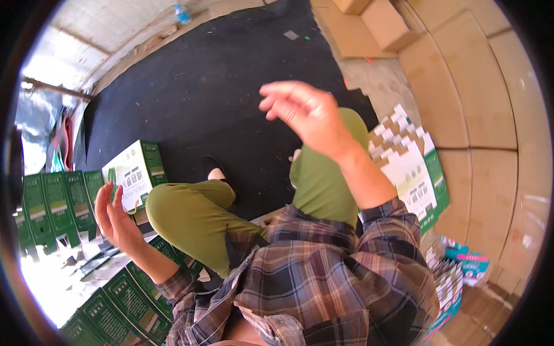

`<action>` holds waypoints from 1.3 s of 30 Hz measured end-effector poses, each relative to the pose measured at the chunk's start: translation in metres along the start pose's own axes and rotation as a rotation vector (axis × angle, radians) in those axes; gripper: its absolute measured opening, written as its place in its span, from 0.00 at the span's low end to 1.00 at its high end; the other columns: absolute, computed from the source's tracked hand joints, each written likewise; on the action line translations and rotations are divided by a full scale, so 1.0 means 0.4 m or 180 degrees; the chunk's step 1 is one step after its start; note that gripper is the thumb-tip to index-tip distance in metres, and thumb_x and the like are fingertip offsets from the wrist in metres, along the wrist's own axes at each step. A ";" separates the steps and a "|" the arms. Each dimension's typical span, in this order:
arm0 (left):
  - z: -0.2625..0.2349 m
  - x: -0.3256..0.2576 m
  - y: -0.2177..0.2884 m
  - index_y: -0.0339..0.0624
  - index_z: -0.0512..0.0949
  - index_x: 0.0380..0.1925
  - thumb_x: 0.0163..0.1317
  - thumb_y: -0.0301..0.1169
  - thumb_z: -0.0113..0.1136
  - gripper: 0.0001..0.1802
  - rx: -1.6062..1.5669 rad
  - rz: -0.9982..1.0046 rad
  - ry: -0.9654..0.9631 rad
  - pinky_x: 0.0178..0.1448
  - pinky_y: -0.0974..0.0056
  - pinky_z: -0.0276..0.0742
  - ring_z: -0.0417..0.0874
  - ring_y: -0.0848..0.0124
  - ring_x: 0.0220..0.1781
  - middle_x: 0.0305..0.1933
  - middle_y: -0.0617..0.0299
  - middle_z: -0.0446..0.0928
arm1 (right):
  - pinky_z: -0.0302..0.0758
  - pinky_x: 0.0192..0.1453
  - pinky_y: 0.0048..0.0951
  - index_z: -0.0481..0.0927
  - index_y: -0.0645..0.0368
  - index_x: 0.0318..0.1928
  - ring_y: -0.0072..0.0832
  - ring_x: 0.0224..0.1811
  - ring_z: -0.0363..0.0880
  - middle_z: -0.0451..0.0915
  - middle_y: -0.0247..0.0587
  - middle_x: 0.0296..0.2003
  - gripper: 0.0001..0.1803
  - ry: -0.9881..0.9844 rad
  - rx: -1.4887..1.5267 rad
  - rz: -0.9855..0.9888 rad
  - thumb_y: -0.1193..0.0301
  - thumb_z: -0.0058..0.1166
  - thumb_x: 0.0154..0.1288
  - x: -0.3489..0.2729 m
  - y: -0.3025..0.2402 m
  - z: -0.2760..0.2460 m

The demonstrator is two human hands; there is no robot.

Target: Assembling flat cardboard sheets into boxes in a packaging factory.

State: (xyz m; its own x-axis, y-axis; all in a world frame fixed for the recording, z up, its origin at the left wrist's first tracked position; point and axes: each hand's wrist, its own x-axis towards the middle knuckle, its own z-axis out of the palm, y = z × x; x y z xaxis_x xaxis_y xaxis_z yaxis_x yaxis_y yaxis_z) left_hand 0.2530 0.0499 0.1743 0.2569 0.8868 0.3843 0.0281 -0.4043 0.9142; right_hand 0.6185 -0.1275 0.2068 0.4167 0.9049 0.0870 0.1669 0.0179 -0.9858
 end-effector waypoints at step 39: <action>0.387 -0.116 0.042 0.35 0.76 0.49 0.65 0.26 0.53 0.13 -0.0957 -0.1111 -0.2557 0.53 0.63 0.76 0.78 0.69 0.49 0.48 0.57 0.75 | 0.75 0.37 0.31 0.75 0.54 0.45 0.29 0.36 0.77 0.78 0.34 0.35 0.20 0.6573 0.3757 0.1191 0.52 0.54 0.64 -0.966 0.746 -0.380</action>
State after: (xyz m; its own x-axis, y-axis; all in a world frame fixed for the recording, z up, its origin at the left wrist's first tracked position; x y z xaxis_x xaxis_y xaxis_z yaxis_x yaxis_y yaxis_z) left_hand 0.3909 -0.0326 0.1520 0.8769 0.4802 -0.0211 0.0069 0.0314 0.9995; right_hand 0.6433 -0.5365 -0.0991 0.3995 -0.4658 -0.7896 -0.1491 0.8168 -0.5573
